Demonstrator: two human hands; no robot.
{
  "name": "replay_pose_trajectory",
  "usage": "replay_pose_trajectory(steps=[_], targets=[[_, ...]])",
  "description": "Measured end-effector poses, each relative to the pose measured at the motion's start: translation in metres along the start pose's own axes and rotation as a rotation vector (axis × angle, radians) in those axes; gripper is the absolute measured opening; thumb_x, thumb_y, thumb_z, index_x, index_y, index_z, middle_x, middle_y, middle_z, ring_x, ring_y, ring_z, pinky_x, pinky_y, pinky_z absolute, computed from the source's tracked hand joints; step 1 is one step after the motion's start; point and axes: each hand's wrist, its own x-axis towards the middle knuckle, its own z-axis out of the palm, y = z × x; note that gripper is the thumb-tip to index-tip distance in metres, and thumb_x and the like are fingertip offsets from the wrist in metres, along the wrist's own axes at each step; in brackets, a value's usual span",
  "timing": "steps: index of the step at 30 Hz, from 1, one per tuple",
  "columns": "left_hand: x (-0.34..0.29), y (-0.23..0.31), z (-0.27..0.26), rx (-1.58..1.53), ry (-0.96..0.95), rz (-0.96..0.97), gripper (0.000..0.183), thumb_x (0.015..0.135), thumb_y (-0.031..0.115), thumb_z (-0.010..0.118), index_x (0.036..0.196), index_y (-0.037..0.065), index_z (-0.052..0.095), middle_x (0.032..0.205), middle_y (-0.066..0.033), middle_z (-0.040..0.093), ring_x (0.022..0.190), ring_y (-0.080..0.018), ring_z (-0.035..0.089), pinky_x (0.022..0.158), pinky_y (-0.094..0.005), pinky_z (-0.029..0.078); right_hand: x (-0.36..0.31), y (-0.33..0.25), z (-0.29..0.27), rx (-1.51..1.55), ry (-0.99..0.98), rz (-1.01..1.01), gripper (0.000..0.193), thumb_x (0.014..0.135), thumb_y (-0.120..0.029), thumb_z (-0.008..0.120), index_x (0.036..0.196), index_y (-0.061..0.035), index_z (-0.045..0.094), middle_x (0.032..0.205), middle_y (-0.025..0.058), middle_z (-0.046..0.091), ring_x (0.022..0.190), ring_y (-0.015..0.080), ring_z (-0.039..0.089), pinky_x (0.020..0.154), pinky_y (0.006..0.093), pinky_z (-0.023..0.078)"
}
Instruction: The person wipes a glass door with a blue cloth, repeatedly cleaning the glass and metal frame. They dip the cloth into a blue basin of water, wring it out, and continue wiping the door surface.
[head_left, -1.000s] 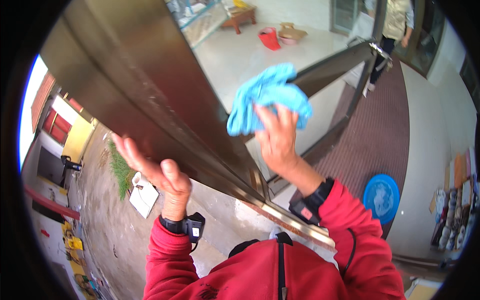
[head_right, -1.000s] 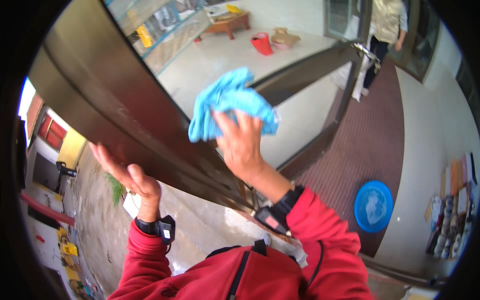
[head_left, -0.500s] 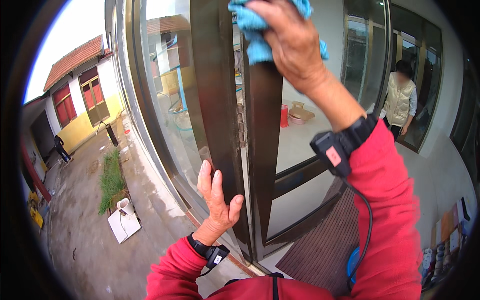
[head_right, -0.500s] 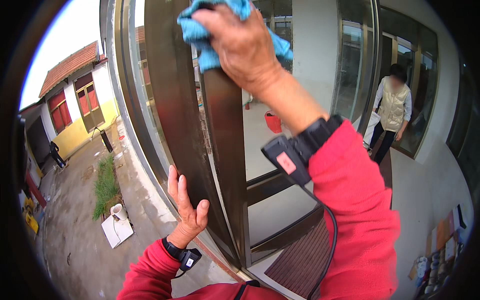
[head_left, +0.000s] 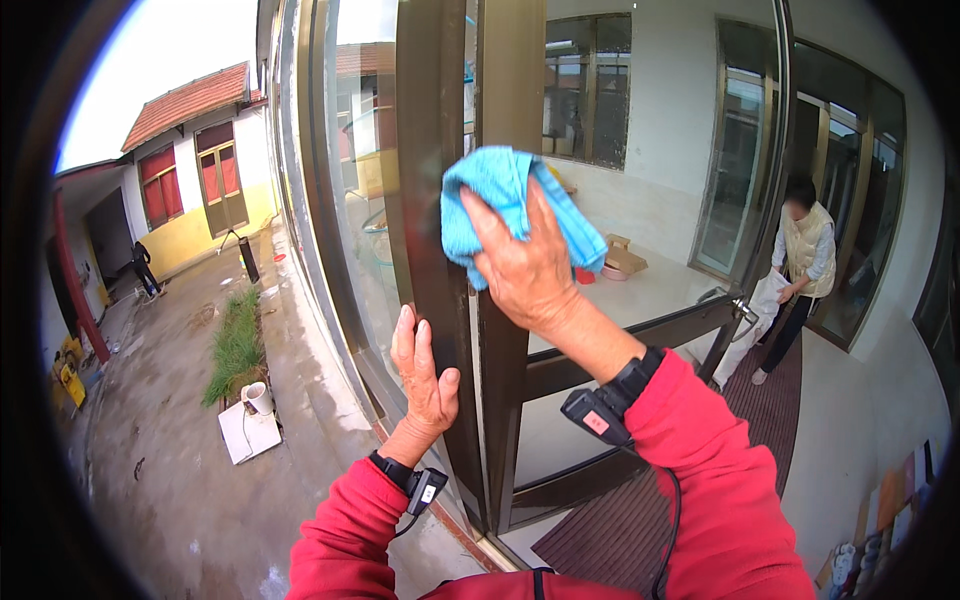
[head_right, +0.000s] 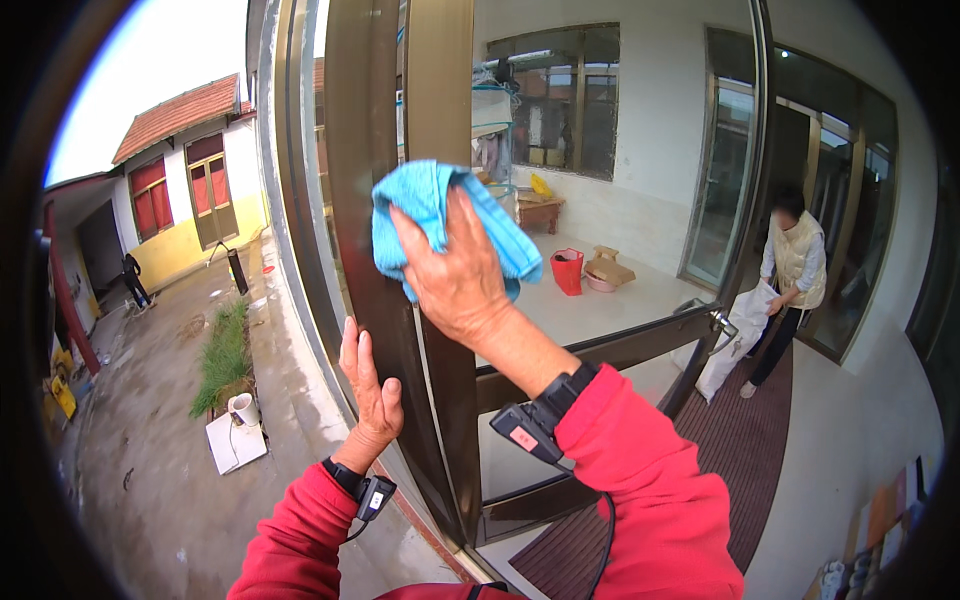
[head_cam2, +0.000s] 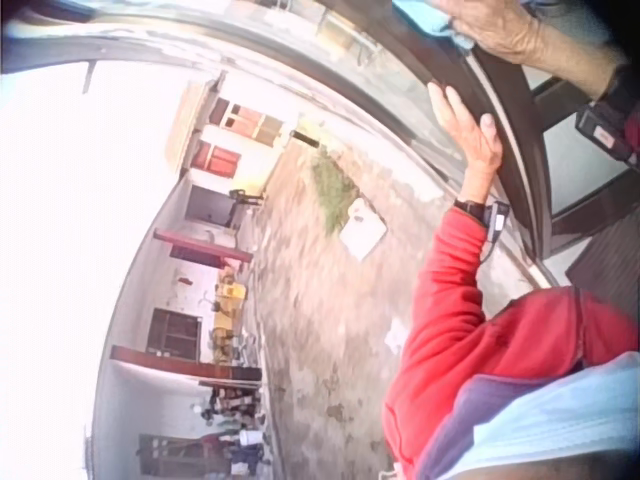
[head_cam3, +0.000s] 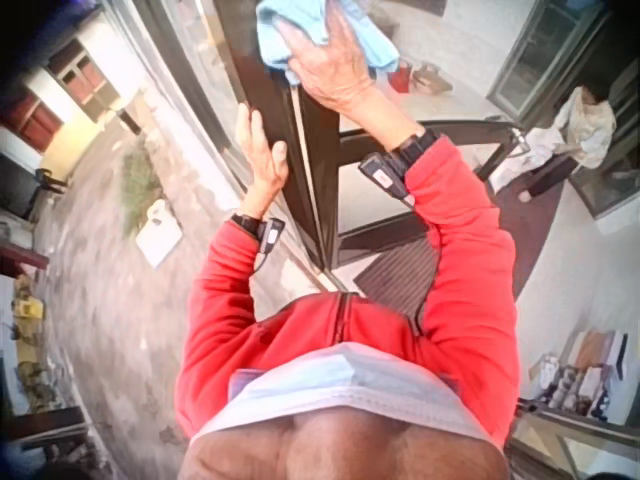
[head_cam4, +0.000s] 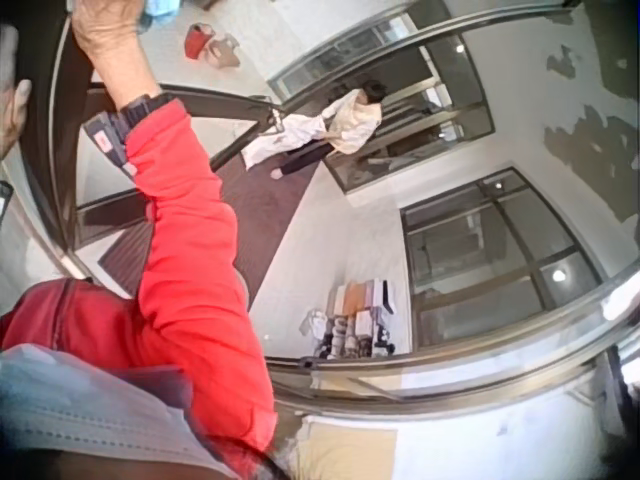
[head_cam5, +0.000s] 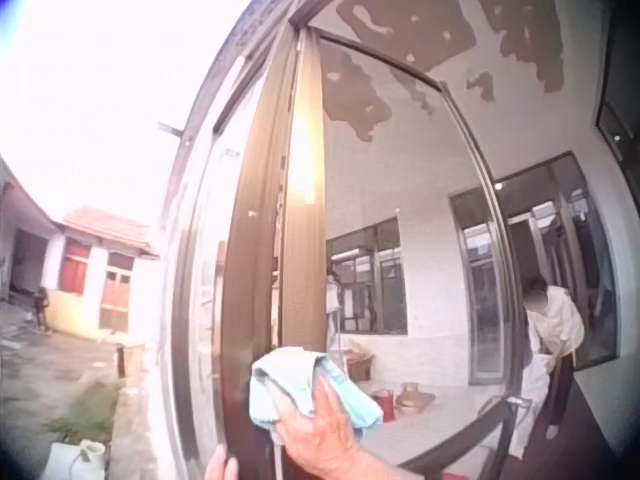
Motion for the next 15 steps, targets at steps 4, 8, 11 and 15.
replay_pose_trajectory(steps=[4,8,11,15], targets=[[0.001,0.006,0.001,0.041,-0.003,-0.018,0.062,0.097,0.026,0.049,0.150,0.000,0.028,0.155,-0.0257,0.024,0.141,-0.0413,0.028,0.115,-0.0484,0.021,-0.118,-0.033,0.005,0.105,-0.014,-0.030,0.053,0.073,-0.011,0.070,0.125,-0.0168,0.065,0.138,0.0277,0.044,0.126,0.0474,0.046,0.106,0.0498,0.041],[0.003,0.006,-0.001,0.161,-0.027,-0.064,0.068,0.094,0.018,0.055,0.151,-0.001,0.024,0.154,-0.0247,0.027,0.141,-0.0404,0.028,0.116,-0.0472,0.020,-0.163,-0.023,0.009,0.158,-0.084,-0.088,0.043,0.080,-0.017,0.063,0.122,-0.0176,0.066,0.132,0.0260,0.051,0.123,0.0456,0.050,0.106,0.0489,0.042],[0.005,-0.001,0.005,0.236,-0.001,0.077,0.066,0.098,0.018,0.052,0.152,-0.001,0.019,0.156,-0.0244,0.024,0.143,-0.0402,0.025,0.116,-0.0473,0.019,-0.145,0.002,0.011,0.120,0.015,-0.034,0.041,0.081,-0.017,0.061,0.122,-0.0147,0.065,0.128,0.0269,0.054,0.121,0.0439,0.052,0.106,0.0495,0.041],[0.004,-0.003,0.009,0.216,-0.002,0.066,0.065,0.099,0.018,0.051,0.153,0.002,0.017,0.157,-0.0219,0.022,0.144,-0.0375,0.023,0.117,-0.0469,0.017,-0.118,0.033,0.001,0.110,0.133,-0.027,0.042,0.080,-0.015,0.061,0.122,-0.0119,0.064,0.122,0.0205,0.060,0.116,0.0431,0.054,0.106,0.0498,0.041]])
